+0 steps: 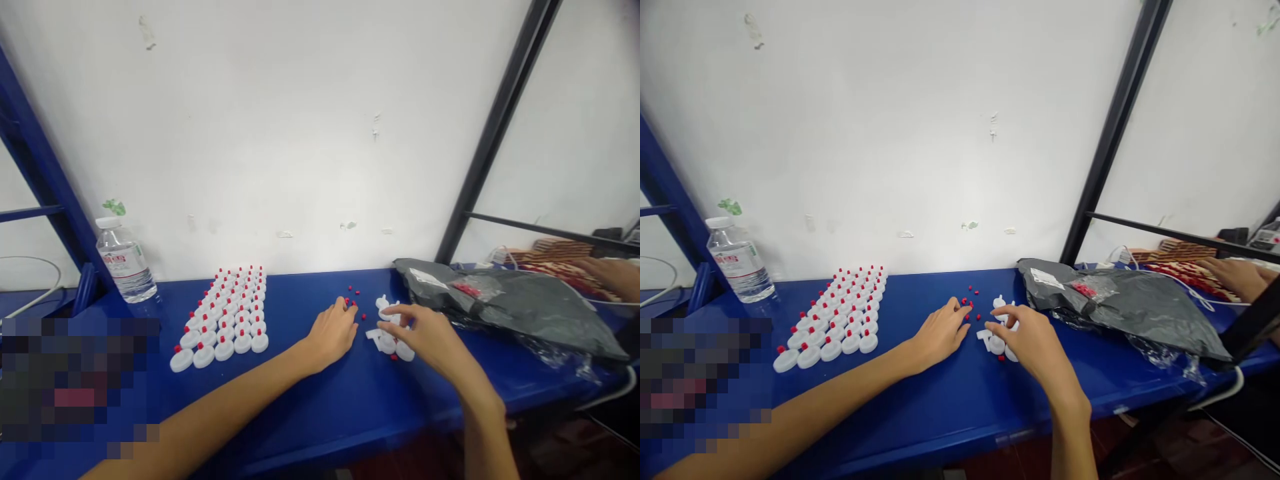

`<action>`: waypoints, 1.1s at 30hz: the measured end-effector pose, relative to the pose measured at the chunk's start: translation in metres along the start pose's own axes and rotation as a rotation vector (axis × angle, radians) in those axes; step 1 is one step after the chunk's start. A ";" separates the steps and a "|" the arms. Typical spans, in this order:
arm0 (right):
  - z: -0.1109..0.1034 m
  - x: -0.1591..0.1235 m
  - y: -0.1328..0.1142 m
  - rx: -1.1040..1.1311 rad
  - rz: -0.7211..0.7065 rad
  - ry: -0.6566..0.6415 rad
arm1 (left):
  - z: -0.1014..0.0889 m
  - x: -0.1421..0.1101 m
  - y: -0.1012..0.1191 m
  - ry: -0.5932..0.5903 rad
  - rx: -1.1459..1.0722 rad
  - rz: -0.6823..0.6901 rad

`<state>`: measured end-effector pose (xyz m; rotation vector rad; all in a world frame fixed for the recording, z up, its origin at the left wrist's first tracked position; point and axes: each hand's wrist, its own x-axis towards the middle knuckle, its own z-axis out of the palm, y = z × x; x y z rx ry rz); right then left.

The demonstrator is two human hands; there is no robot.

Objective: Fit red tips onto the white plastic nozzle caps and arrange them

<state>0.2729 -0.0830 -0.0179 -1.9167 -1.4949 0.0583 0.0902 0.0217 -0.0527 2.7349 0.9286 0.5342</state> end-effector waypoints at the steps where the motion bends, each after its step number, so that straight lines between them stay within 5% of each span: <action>1: 0.004 0.000 -0.002 -0.006 0.018 -0.049 | 0.005 0.005 -0.002 0.001 0.017 -0.005; 10: 0.024 -0.001 -0.027 -0.143 0.070 -0.173 | 0.006 0.005 -0.013 0.094 -0.035 -0.026; 15: 0.032 0.003 -0.037 0.166 -0.015 -0.003 | -0.007 -0.022 -0.021 0.203 -0.400 -0.061; 21: 0.059 0.005 -0.063 0.502 0.015 -0.002 | -0.021 -0.050 -0.030 0.251 -0.679 -0.217; 33: 0.062 0.004 -0.069 0.380 0.063 -0.106 | -0.020 -0.052 -0.033 0.262 -0.818 -0.157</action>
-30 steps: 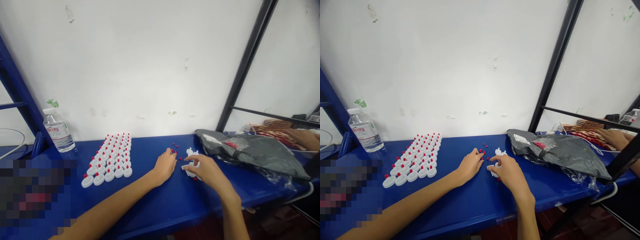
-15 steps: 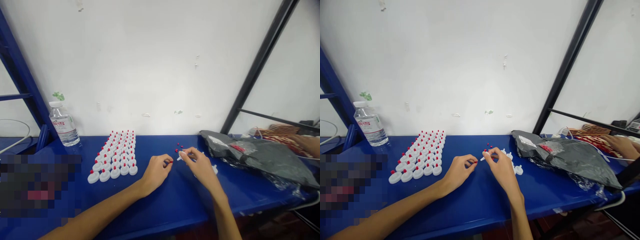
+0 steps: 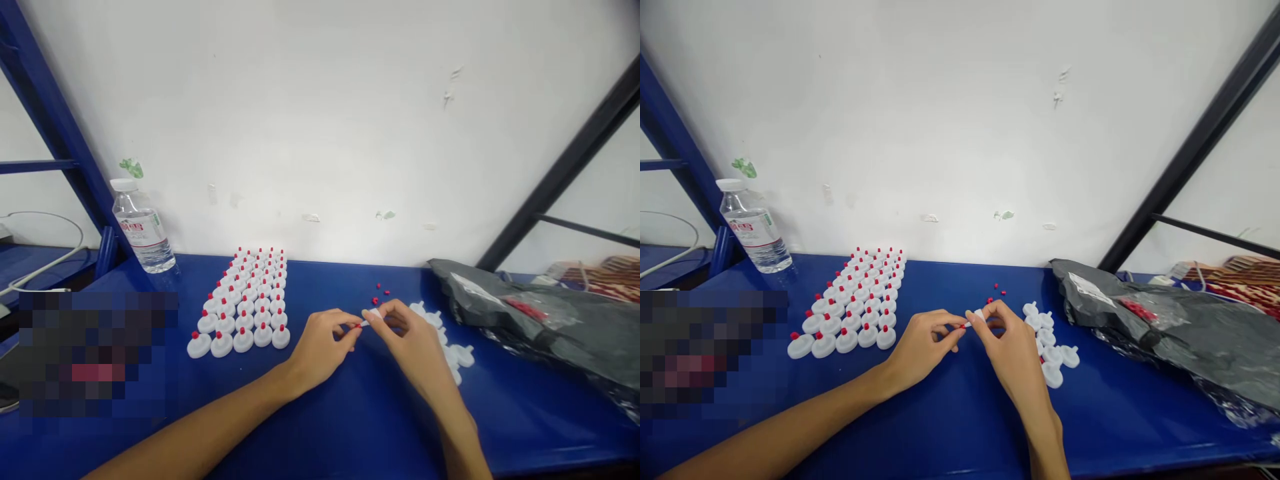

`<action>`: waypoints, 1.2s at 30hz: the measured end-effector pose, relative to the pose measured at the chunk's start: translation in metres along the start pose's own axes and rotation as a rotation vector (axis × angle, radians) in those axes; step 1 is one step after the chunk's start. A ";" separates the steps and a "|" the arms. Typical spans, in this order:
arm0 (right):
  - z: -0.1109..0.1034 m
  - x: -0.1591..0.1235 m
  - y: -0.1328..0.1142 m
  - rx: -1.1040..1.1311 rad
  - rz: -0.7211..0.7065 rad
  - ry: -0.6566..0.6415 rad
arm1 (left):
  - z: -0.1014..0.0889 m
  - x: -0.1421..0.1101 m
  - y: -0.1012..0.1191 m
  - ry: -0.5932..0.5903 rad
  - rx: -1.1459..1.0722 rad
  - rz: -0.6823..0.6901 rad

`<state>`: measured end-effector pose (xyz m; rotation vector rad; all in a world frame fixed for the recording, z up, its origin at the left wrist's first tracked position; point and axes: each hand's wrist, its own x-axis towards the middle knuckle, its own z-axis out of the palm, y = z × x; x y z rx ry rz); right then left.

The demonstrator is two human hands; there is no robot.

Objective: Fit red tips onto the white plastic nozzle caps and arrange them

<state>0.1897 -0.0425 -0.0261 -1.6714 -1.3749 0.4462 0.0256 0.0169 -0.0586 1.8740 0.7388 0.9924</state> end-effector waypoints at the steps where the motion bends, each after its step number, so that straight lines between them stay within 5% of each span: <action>1: 0.000 0.000 0.000 -0.002 0.004 -0.014 | -0.001 -0.001 0.001 0.002 0.002 0.002; 8: -0.001 0.000 0.006 -0.063 0.000 -0.053 | -0.003 -0.006 0.003 -0.015 -0.022 0.020; 19: -0.006 0.002 0.022 -0.177 -0.051 -0.163 | -0.007 -0.003 0.005 -0.036 -0.197 -0.165; 36: 0.003 -0.001 0.022 -0.069 -0.108 -0.147 | -0.006 -0.006 0.015 0.034 -0.235 -0.049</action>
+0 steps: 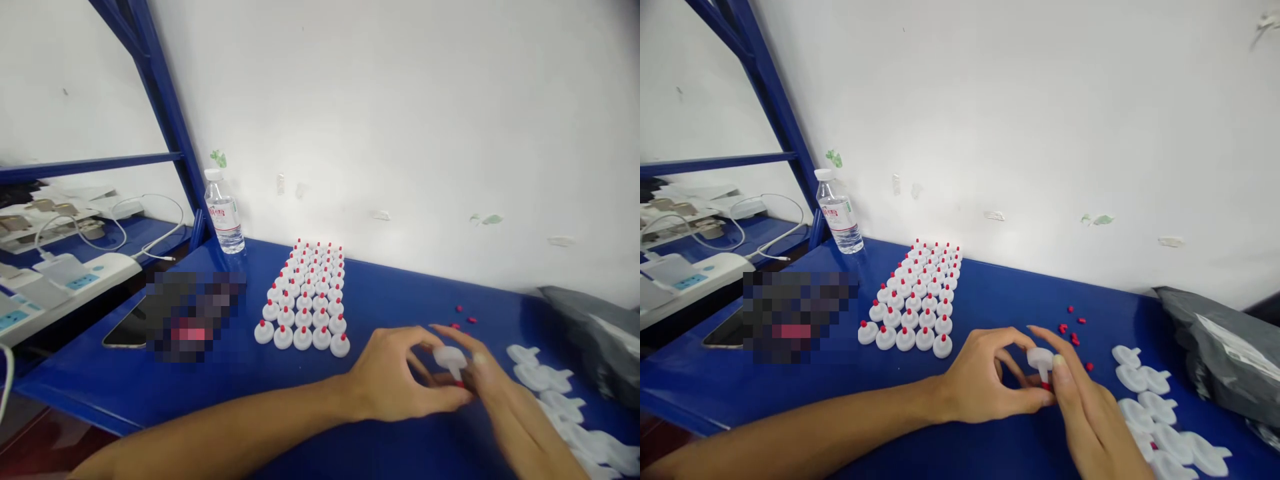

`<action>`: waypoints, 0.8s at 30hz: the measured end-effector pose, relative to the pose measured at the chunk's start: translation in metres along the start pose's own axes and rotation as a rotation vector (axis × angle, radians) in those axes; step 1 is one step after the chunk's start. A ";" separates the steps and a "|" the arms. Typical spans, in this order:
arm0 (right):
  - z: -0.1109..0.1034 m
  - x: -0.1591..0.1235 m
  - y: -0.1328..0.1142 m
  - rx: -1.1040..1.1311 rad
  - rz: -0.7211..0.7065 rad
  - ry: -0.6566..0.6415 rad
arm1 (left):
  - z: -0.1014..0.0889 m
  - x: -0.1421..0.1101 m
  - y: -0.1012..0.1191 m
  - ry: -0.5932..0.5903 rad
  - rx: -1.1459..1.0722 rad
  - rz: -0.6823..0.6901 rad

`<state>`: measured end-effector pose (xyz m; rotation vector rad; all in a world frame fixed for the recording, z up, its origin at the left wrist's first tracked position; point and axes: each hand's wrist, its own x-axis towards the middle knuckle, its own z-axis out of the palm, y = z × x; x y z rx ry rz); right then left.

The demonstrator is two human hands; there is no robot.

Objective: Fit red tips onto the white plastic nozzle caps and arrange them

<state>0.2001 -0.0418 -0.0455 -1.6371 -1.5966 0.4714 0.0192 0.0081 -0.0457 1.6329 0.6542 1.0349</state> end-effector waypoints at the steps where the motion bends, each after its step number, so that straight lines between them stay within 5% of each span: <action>1: 0.002 -0.001 -0.003 0.021 -0.010 -0.002 | 0.000 -0.001 -0.001 0.004 0.014 0.006; 10: 0.009 -0.004 -0.007 0.174 -0.015 -0.074 | 0.002 -0.004 -0.001 0.016 0.047 -0.080; 17: 0.001 -0.005 -0.005 0.076 -0.017 -0.189 | -0.001 -0.004 0.006 -0.041 -0.103 -0.213; 24: -0.009 -0.005 -0.019 -0.030 -0.134 -0.080 | -0.003 -0.010 0.010 -0.035 -0.162 -0.236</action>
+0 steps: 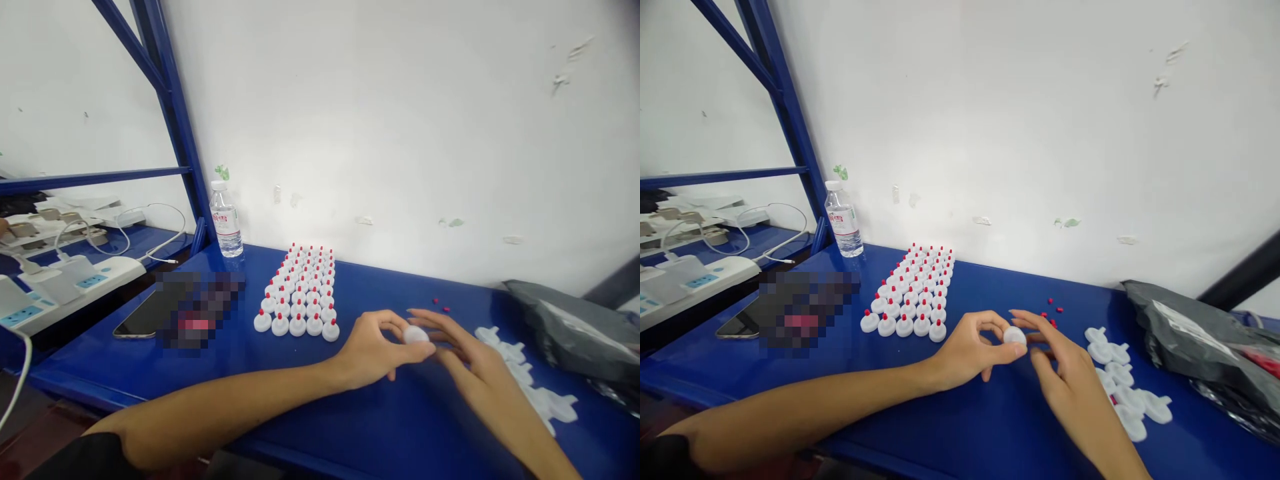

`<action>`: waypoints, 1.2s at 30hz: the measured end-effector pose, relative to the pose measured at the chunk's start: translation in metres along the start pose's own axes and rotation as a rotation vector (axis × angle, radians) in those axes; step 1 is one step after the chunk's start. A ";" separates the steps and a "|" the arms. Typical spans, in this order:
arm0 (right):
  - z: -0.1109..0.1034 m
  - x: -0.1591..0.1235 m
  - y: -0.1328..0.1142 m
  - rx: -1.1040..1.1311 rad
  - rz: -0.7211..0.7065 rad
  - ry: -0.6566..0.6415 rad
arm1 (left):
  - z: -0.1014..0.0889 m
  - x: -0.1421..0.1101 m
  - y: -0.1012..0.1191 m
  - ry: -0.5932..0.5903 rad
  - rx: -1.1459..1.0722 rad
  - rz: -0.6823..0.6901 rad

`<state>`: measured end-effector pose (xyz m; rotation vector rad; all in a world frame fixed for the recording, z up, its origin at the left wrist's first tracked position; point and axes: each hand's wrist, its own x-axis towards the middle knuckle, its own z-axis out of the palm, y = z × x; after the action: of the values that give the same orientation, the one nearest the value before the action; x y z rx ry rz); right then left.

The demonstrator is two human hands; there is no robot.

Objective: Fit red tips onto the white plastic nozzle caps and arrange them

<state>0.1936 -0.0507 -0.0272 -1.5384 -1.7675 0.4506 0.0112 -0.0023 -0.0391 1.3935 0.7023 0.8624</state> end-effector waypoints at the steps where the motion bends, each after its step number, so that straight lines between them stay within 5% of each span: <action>1: 0.000 -0.001 -0.003 -0.005 -0.020 -0.026 | -0.001 -0.002 0.000 0.001 -0.003 0.002; 7: 0.006 0.000 -0.014 0.022 -0.054 -0.182 | -0.009 -0.007 -0.002 -0.027 0.006 -0.046; 15: 0.009 0.005 0.002 -0.031 -0.045 -0.031 | -0.008 -0.013 -0.003 0.212 0.307 0.045; 27: 0.005 0.002 -0.012 0.198 -0.005 -0.134 | -0.010 -0.005 -0.006 0.156 0.464 0.205; 36: -0.005 -0.001 -0.017 0.023 -0.010 -0.079 | -0.010 -0.003 0.001 0.079 0.464 0.104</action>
<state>0.1858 -0.0564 -0.0124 -1.5131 -1.8228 0.5313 0.0009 0.0006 -0.0394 1.8291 0.9375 0.8728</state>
